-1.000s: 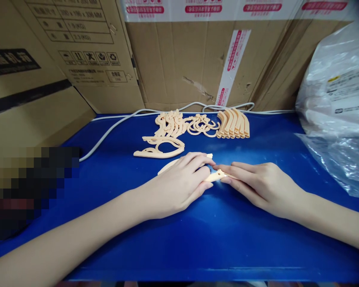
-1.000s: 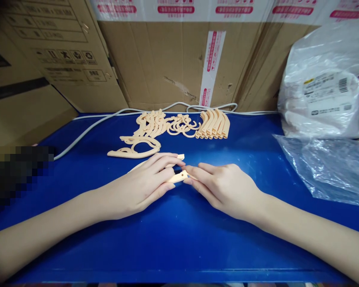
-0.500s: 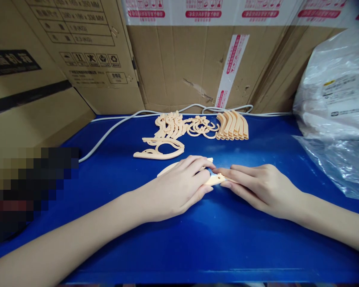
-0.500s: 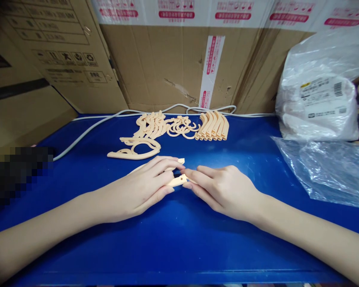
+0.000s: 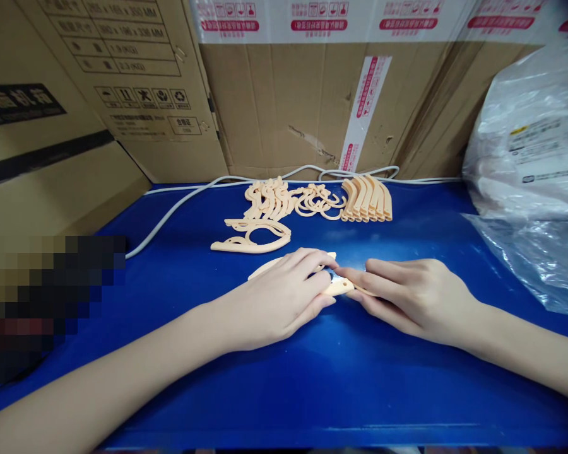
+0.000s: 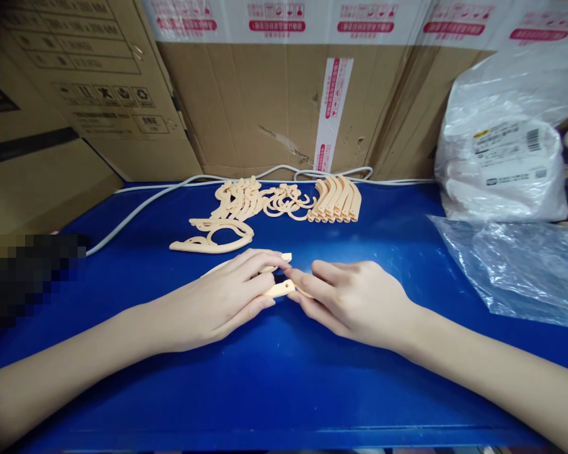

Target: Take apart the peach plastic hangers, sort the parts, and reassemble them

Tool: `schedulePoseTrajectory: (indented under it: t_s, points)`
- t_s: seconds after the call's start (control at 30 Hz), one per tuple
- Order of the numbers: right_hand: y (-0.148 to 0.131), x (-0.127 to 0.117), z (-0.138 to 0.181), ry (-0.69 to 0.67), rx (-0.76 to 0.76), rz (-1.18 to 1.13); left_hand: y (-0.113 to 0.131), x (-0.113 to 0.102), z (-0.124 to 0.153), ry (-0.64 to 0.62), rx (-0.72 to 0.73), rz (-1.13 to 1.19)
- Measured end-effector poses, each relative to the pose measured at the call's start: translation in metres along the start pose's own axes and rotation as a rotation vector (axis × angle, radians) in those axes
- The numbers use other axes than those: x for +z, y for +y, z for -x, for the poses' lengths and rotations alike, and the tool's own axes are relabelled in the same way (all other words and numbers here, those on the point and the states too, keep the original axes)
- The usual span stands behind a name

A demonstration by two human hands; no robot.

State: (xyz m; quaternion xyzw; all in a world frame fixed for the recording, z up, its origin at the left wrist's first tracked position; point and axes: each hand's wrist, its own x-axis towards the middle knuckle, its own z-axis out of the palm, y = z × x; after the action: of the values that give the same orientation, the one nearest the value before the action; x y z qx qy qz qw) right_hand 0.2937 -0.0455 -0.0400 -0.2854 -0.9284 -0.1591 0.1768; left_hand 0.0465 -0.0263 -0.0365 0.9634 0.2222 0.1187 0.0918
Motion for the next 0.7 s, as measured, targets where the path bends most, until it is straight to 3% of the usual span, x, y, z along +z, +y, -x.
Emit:
schedulePoseTrajectory:
  t_s: [0.7]
  points:
    - [-0.0034,0.0024,0.001,0.082,-0.015,0.05,0.0014,-0.0001,-0.0005,0.005,0.013,0.011]
